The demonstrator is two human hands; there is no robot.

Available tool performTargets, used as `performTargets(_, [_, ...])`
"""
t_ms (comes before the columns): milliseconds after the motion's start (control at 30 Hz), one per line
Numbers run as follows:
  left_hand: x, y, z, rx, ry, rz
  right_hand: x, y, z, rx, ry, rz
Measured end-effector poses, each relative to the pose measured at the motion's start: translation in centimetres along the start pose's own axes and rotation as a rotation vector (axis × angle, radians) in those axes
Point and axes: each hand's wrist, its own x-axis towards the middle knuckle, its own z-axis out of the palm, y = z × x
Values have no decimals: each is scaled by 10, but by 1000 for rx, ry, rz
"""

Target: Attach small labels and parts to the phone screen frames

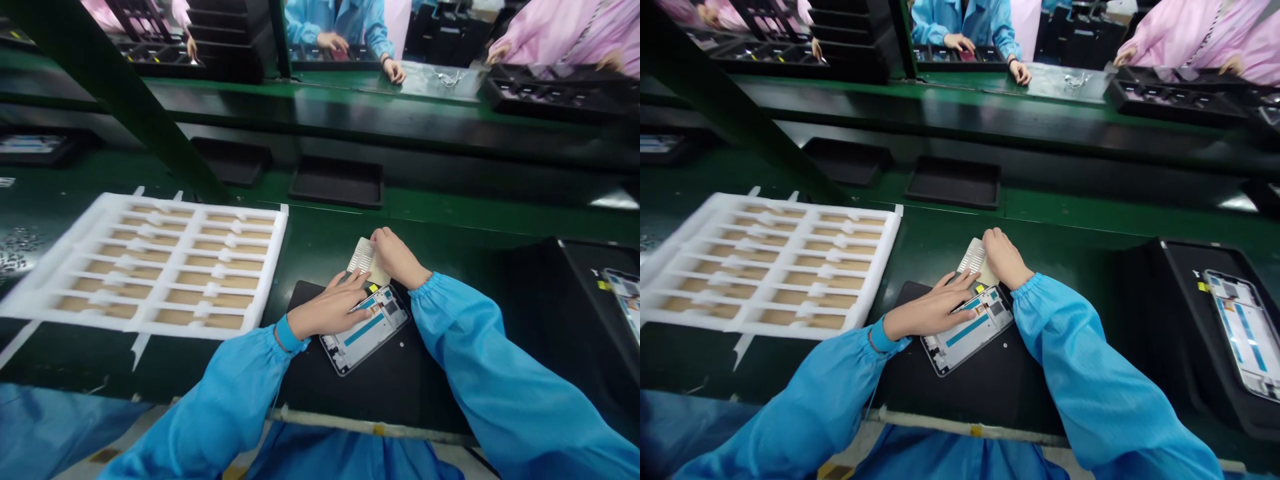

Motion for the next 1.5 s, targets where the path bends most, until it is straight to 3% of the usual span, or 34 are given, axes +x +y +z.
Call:
performTargets(300, [0,-3,4,-12,26,9,7,11,10,423,154,72])
performTargets(467, [0,-2,5,-11,55,15,5,10,-4,755,301,167])
performTargets(600, [-18,13,-5,15,151,30,-37,-3,-37,925,391,183])
performTargets(700, [-38,33,-21,58,139,-35,-84,-19,-69,1016,385,133])
performTargets(800, [-51,50,-31,190,129,-91,-124,-34,-87,974,269,55])
performTargets(933, [-54,57,-20,366,167,-107,-146,-45,-84,820,111,12])
performTargets(1000, [-53,54,-9,379,250,-50,-145,-47,-79,756,44,-3])
performTargets(1133, [-52,44,12,254,528,167,-139,-49,-76,761,-11,0])
performTargets(1300, [-49,41,20,184,710,344,-141,-47,-77,857,-25,-16])
performTargets(1500, [-49,46,21,186,722,254,-155,-35,-61,805,166,9])
